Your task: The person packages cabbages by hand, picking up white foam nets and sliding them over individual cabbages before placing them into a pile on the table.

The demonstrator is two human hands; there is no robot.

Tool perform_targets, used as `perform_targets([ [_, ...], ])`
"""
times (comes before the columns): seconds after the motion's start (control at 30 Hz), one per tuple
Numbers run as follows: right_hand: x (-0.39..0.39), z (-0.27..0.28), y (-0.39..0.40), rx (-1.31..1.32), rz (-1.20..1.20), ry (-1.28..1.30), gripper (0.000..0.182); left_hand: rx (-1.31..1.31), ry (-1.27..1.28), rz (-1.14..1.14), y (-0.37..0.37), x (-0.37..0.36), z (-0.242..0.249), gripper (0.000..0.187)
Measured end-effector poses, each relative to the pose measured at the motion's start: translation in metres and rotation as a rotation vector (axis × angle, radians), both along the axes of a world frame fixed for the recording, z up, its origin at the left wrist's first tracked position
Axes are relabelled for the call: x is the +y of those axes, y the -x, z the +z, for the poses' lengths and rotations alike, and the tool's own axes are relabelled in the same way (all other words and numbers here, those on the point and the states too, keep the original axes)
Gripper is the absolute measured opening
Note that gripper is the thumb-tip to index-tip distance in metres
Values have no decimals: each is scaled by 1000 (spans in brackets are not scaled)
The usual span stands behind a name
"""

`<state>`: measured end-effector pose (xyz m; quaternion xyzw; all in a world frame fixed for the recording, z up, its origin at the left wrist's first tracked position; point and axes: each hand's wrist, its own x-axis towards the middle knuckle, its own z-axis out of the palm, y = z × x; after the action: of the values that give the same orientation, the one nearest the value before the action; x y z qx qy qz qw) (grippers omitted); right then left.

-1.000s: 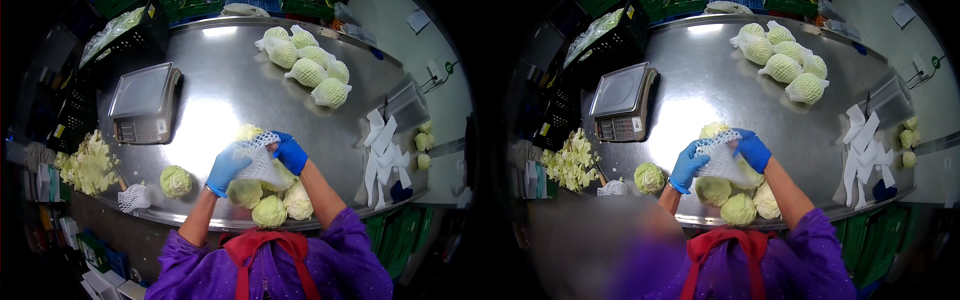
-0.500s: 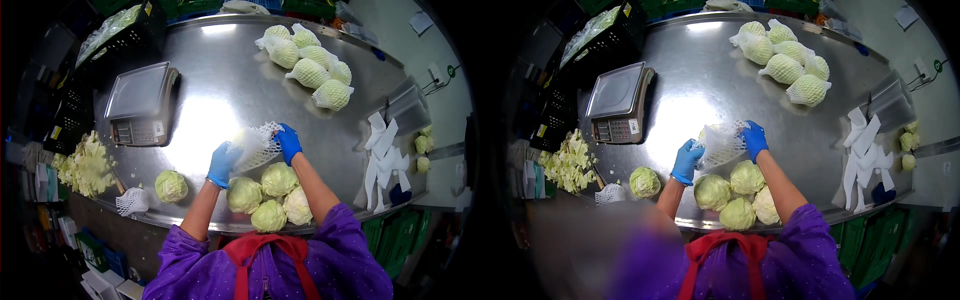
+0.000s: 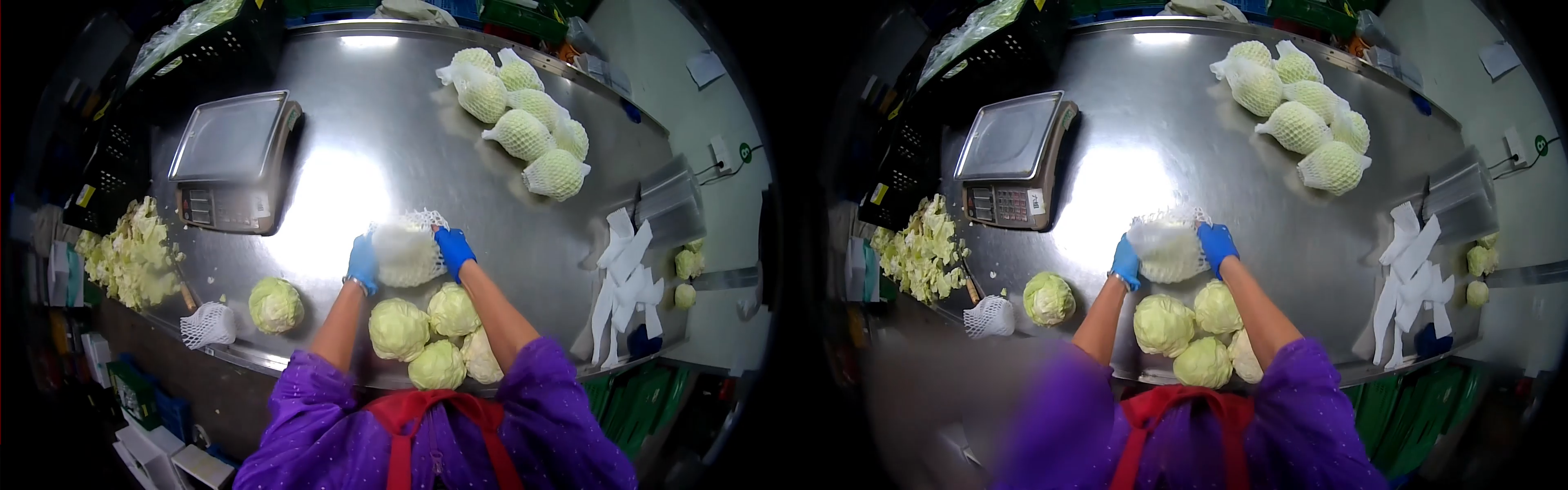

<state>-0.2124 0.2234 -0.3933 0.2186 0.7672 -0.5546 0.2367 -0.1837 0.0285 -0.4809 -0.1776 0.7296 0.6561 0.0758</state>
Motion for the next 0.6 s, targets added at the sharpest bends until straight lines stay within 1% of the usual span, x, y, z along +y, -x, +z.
perform_targets([
  [0.03,-4,20,-4,39,66,-1,49,161,-137,30,-4,-4,-13,44],
  [0.07,-9,28,-9,189,110,22,44,54,-869,78,-9,-3,4,40],
  [0.1,-12,34,-16,286,150,12,43,-91,-1313,-38,-22,5,129,37],
  [0.17,-17,49,-25,496,230,-7,42,-59,-1174,102,-34,-12,117,41],
  [0.2,-21,64,-32,473,264,-6,40,-33,-1068,17,-45,-22,126,46],
  [0.27,-28,101,-54,418,334,-8,38,-17,-1121,28,-69,-25,152,49],
  [0.37,-38,148,-91,759,424,39,40,12,-1155,65,-107,-23,174,52],
  [0.4,-38,155,-103,808,423,71,42,3,-1145,84,-119,-22,177,52],
  [0.43,-36,155,-114,767,447,113,40,-7,-1137,102,-131,-22,177,52],
  [0.47,-29,155,-124,725,471,152,38,-14,-1269,38,-144,-25,170,49],
  [0.5,-22,156,-134,678,495,191,36,-91,-1222,20,-153,-26,168,48],
  [0.53,-16,168,-144,219,336,428,26,-170,-1176,0,-163,-26,166,47],
  [0.57,-7,163,-145,-20,351,500,25,-248,-1128,-26,-171,-26,165,46],
  [0.6,-2,152,-151,-185,233,749,29,-282,-1155,-6,-180,-23,163,45],
])
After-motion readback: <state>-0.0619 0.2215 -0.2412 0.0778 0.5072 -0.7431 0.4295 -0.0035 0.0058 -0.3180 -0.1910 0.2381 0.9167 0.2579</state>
